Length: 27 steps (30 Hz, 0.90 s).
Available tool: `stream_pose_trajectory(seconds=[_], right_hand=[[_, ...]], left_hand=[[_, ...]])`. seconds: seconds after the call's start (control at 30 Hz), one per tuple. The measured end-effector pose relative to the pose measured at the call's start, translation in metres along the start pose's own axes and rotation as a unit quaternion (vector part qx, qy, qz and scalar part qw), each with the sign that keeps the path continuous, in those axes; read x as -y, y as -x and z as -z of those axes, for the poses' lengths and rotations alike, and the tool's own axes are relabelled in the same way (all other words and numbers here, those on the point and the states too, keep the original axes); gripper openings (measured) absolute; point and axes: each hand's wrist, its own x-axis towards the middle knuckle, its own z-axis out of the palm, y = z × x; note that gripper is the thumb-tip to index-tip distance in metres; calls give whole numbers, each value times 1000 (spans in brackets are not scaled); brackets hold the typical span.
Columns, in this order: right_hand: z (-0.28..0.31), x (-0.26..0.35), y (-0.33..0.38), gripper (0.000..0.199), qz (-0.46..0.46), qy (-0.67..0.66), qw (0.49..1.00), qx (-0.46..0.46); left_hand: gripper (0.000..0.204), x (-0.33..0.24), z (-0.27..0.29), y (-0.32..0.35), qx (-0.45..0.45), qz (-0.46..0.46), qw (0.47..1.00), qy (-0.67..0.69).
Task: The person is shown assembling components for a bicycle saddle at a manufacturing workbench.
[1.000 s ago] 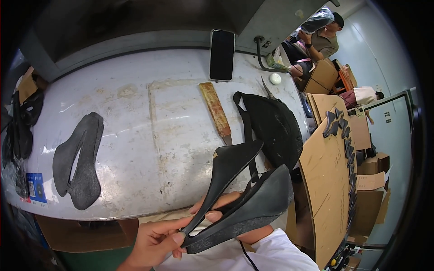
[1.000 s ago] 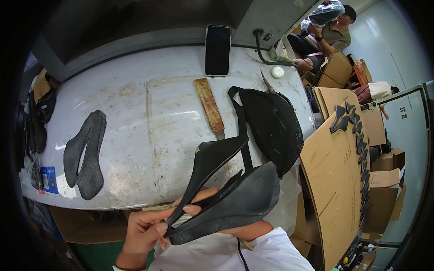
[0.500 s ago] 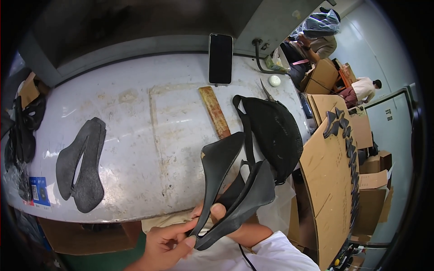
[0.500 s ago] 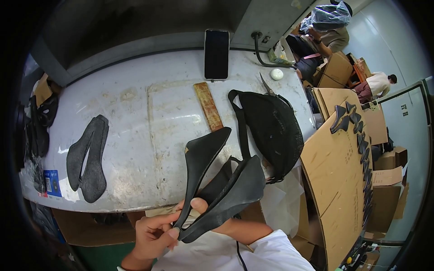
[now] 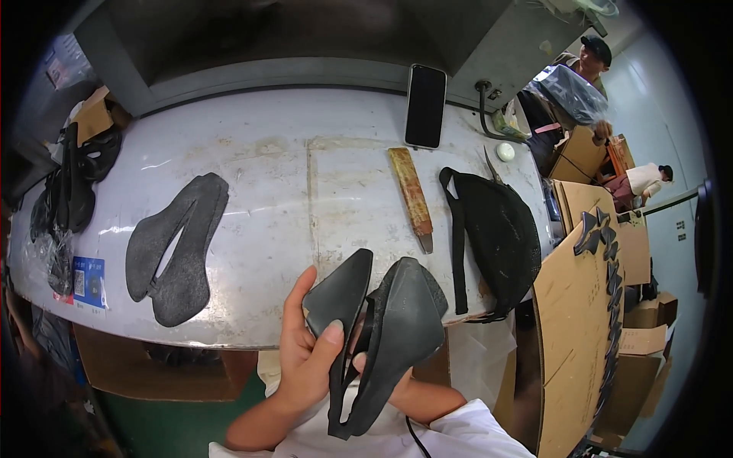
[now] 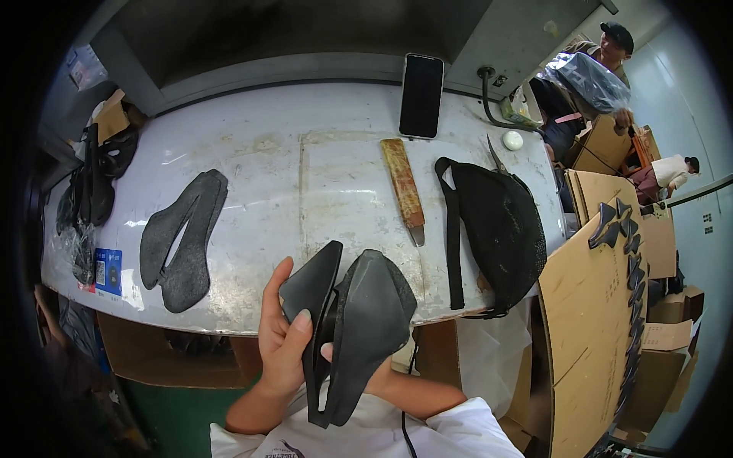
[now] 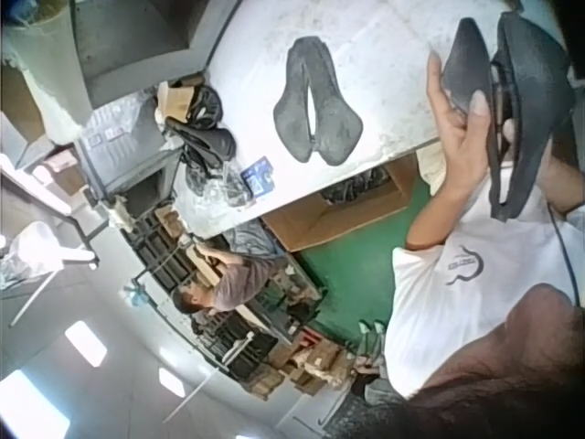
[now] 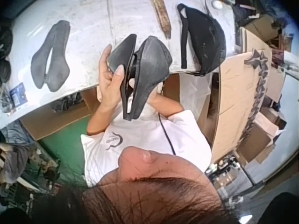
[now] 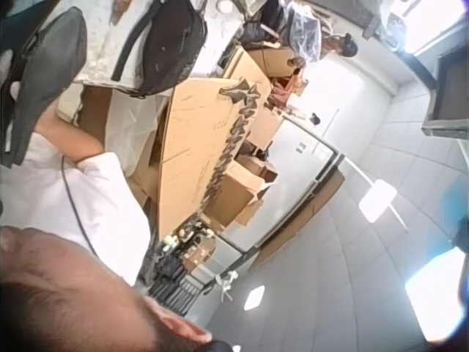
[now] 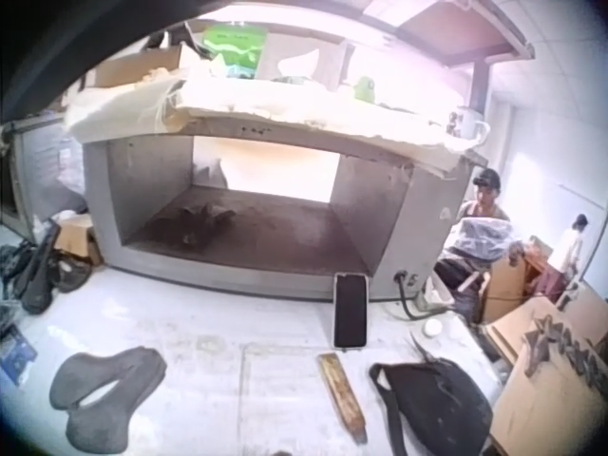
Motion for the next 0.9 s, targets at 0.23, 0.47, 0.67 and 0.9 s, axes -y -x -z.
stream_pose_trajectory(seconds=[0.23,0.47,0.67,0.9], right_hand=[[5,-6,27,15,-3,-19,1000,-14],[0,-25,19,15,-14,-42,999,-24],[24,4,49,14,-30,-55,998,-23],[18,6,-29,14,-38,-80,996,-31]], left_hand=[[64,12,-1,6,-19,-55,997,-55],[63,17,-1,11,-15,-116,983,-141],[63,-3,2,11,-13,-48,994,-97],[61,-16,20,12,129,60,982,-125]])
